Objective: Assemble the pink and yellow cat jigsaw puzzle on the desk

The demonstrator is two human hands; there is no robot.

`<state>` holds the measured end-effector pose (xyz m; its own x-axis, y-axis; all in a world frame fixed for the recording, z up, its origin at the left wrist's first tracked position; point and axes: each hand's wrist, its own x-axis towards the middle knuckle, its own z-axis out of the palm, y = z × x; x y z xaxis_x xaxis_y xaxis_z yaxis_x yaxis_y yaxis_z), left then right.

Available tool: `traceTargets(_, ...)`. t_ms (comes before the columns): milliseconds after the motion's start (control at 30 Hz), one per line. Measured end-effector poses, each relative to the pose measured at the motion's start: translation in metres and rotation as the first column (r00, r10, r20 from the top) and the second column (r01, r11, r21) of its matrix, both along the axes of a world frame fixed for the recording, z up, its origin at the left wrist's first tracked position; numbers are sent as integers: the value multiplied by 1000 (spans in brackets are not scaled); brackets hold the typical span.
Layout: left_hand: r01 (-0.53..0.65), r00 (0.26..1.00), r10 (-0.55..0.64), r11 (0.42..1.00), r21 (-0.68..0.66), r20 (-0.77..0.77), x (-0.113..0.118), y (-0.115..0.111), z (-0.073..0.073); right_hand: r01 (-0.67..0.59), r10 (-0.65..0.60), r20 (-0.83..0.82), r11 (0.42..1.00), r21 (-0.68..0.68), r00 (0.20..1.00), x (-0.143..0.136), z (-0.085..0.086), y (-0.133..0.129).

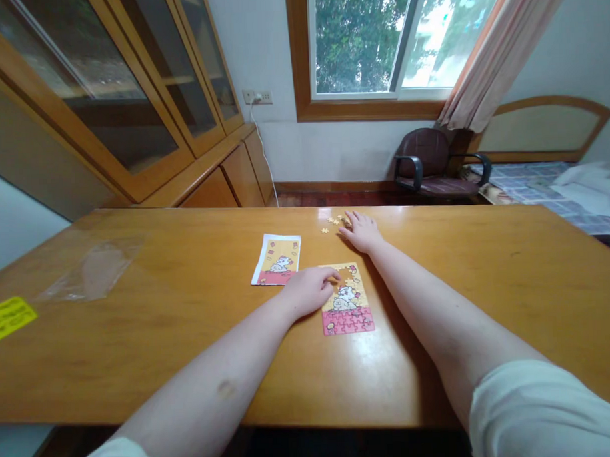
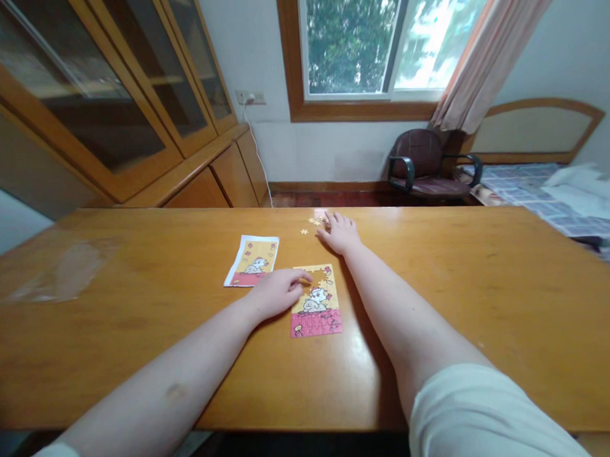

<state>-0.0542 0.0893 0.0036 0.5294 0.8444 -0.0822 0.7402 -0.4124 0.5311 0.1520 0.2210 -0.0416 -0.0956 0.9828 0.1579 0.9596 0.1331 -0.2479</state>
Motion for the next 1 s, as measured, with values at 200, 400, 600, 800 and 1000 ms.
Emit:
traceTargets(200,-5,1000,5,1000,6,4,1,-1,3,-112,130,95,979,-172,987,-1,-1,7)
traceTargets(400,-22,1000,22,1000,8,2,1,0,2,-132,144,69,978,-160,987,4,1,-13)
traceTargets(600,-20,1000,20,1000,14,-3,1,0,1,-155,158,21,983,-102,987,17,-5,-39)
traceTargets(800,-3,1000,2,1000,17,8,2,0,1,-157,159,44,986,-56,986,10,-2,-36)
traceTargets(1000,-7,1000,7,1000,3,7,2,0,1,-190,202,92,974,-123,975,-8,2,-15)
